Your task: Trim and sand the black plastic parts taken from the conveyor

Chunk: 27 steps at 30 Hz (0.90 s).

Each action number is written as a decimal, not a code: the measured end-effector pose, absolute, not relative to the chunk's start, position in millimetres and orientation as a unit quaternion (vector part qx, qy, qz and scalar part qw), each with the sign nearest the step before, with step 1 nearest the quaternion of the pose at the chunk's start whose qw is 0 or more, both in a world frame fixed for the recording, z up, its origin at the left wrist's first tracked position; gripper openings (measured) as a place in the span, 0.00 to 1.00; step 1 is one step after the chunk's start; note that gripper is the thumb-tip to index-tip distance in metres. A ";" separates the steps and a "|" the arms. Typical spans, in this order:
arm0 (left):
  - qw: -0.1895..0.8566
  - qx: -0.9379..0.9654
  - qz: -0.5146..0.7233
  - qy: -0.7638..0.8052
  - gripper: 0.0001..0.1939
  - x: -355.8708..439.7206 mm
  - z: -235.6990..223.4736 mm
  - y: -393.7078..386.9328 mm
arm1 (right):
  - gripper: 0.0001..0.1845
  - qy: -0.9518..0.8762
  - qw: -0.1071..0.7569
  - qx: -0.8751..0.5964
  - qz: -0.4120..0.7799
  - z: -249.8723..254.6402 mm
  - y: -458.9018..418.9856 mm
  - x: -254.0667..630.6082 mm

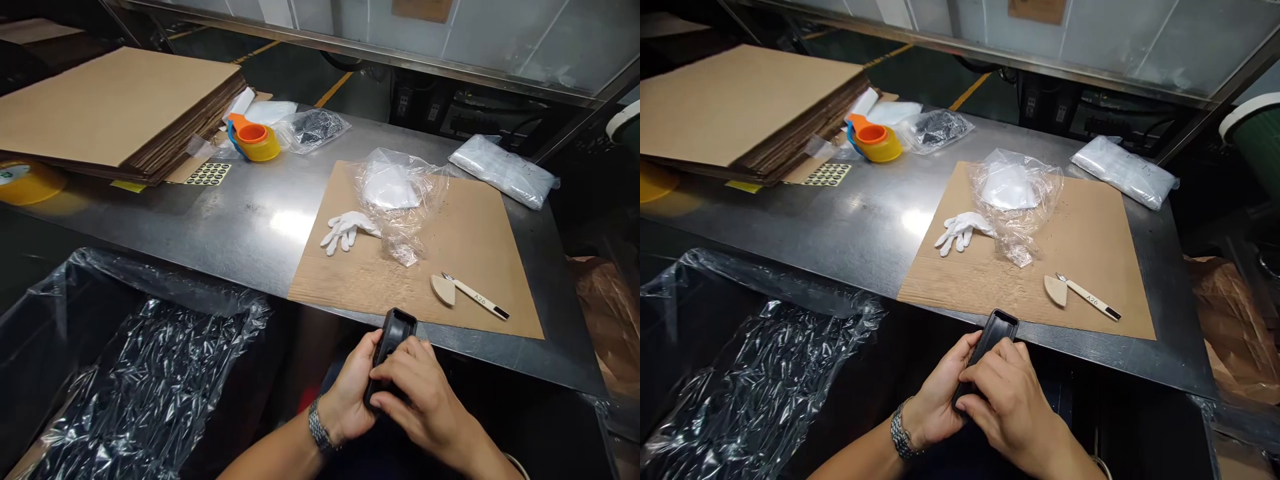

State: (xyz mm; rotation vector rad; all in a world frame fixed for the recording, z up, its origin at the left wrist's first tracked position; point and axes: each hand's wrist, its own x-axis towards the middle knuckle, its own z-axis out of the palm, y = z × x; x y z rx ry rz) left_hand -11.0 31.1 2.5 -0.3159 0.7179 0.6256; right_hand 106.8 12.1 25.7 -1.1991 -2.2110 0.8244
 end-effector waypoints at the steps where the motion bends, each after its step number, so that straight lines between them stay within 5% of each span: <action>1: 0.877 -0.153 0.298 0.344 0.14 -10.8 2.2 30.2 | 0.04 -0.807 0.239 -0.441 0.313 25.3 12.7 107.8; 17: 0.891 -0.042 0.210 0.400 0.25 -12.2 1.2 11.5 | 0.08 -0.767 0.299 -0.516 0.237 7.5 45.7 138.1; 27: 0.882 -0.011 0.233 0.409 0.25 -15.0 0.7 9.9 | 0.13 -0.589 0.349 -0.558 0.470 -1.2 40.3 148.0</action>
